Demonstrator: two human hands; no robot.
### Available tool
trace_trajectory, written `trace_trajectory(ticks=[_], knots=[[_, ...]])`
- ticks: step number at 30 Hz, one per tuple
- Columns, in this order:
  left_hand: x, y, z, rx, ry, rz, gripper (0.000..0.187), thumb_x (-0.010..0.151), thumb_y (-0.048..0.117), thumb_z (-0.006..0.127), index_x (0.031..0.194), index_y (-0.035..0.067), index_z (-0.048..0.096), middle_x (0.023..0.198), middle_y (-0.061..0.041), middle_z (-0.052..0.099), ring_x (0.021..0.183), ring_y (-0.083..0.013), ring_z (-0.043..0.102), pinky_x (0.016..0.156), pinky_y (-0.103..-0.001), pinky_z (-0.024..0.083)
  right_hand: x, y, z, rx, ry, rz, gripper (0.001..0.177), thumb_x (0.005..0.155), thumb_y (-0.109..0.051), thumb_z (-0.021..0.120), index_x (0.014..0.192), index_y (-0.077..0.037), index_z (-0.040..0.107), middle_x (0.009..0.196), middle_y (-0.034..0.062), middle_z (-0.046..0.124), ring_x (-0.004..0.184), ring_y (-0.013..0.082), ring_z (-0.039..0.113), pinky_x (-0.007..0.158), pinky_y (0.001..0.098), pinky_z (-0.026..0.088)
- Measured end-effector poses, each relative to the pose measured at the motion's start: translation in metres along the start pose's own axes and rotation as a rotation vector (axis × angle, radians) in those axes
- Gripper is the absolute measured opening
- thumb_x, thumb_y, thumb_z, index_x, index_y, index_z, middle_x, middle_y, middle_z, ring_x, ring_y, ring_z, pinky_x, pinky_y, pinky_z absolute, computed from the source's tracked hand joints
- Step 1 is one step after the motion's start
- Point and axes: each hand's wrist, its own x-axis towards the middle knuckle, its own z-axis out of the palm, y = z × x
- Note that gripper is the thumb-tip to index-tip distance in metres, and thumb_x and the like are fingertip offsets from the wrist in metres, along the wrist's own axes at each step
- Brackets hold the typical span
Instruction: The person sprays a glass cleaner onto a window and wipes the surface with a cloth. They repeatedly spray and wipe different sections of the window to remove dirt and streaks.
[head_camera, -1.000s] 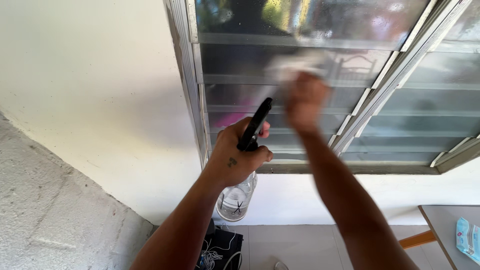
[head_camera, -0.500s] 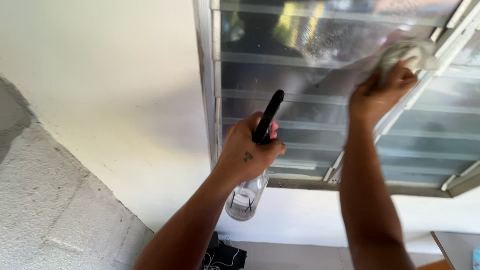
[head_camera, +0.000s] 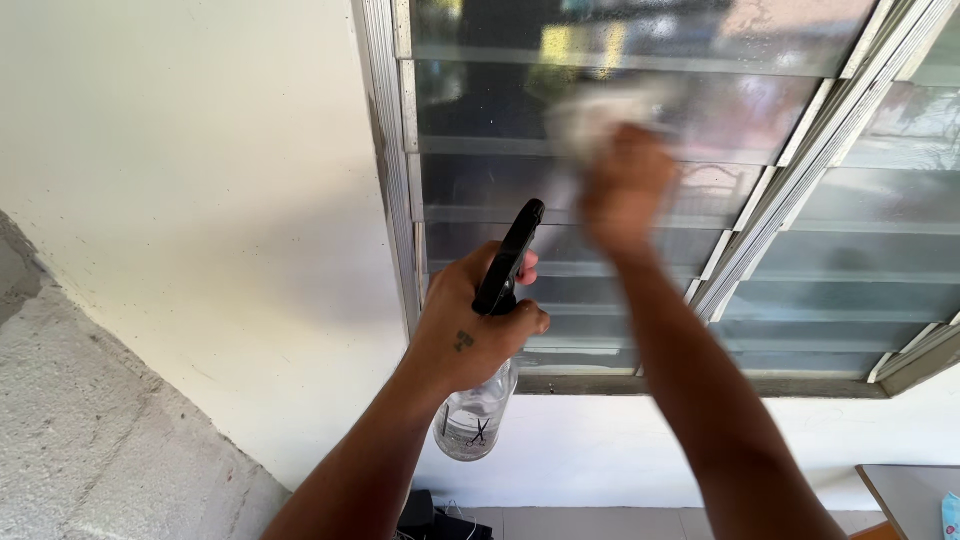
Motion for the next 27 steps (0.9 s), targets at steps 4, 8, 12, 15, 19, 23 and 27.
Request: trace_trajectory(ticks=[4, 8, 12, 15, 19, 23, 27], knots=[[0.001, -0.003, -0.004, 0.018, -0.009, -0.058, 0.054, 0.067, 0.019, 0.076, 0.117, 0.002, 0.067, 0.102, -0.009, 0.073, 0.081, -0.0147, 0.071, 0.072, -0.032, 0.057, -0.027, 0.105, 0.007, -0.103, 0.512, 0.092, 0.034, 0.097, 0.0, 0.058, 0.131, -0.001, 0.058, 0.111, 0.0135, 0.057, 0.095, 0.0212, 0.058, 0.071, 0.0328, 0.053], [-0.001, -0.004, -0.005, 0.03, -0.016, -0.056, 0.054, 0.067, 0.019, 0.075, 0.118, 0.002, 0.066, 0.102, -0.009, 0.074, 0.079, -0.0152, 0.072, 0.071, -0.032, 0.057, -0.013, 0.085, 0.004, -0.006, 0.621, 0.446, 0.033, 0.099, 0.0, 0.055, 0.131, 0.003, 0.053, 0.094, 0.0071, 0.058, 0.072, 0.009, 0.057, 0.055, 0.022, 0.057], [0.002, -0.001, -0.006, -0.002, -0.005, -0.077, 0.05, 0.07, 0.017, 0.07, 0.117, 0.002, 0.065, 0.098, -0.007, 0.074, 0.076, -0.0155, 0.078, 0.068, -0.032, 0.061, 0.02, -0.048, 0.018, 0.013, 0.45, 0.054, 0.05, 0.087, -0.011, 0.064, 0.135, -0.005, 0.055, 0.125, 0.02, 0.058, 0.115, 0.0387, 0.056, 0.095, 0.053, 0.043], [0.007, 0.002, -0.001, -0.006, -0.023, -0.032, 0.043, 0.073, 0.015, 0.068, 0.113, 0.0, 0.065, 0.093, -0.011, 0.074, 0.075, -0.0176, 0.079, 0.069, -0.031, 0.061, 0.02, -0.102, 0.023, 0.304, 0.016, -0.111, 0.053, 0.092, -0.004, 0.058, 0.144, -0.005, 0.061, 0.123, 0.0127, 0.059, 0.116, 0.0332, 0.055, 0.099, 0.0529, 0.041], [0.01, 0.007, 0.002, 0.054, -0.013, 0.017, 0.044, 0.076, 0.018, 0.07, 0.115, 0.001, 0.063, 0.095, -0.009, 0.073, 0.076, -0.0164, 0.079, 0.068, -0.031, 0.061, 0.006, -0.043, 0.004, 0.194, 0.147, -0.211, 0.04, 0.092, -0.007, 0.06, 0.131, -0.008, 0.067, 0.119, 0.0127, 0.06, 0.111, 0.0323, 0.054, 0.092, 0.0512, 0.038], [0.009, 0.009, -0.001, 0.044, -0.102, 0.035, 0.041, 0.084, 0.023, 0.066, 0.117, 0.001, 0.06, 0.085, -0.009, 0.077, 0.075, -0.0153, 0.081, 0.07, -0.03, 0.061, -0.016, 0.06, -0.03, 0.073, 0.419, -0.006, 0.016, 0.103, -0.003, 0.054, 0.119, -0.002, 0.056, 0.108, 0.0186, 0.055, 0.103, 0.0306, 0.056, 0.083, 0.0451, 0.046], [0.007, 0.012, -0.001, 0.136, -0.116, 0.069, 0.04, 0.084, 0.026, 0.066, 0.115, 0.001, 0.062, 0.074, -0.008, 0.08, 0.072, -0.0153, 0.08, 0.069, -0.029, 0.058, -0.022, 0.068, -0.014, 0.13, 0.591, 0.379, 0.018, 0.097, 0.002, 0.059, 0.114, 0.0, 0.054, 0.095, 0.011, 0.052, 0.085, 0.02, 0.053, 0.075, 0.0349, 0.047]])
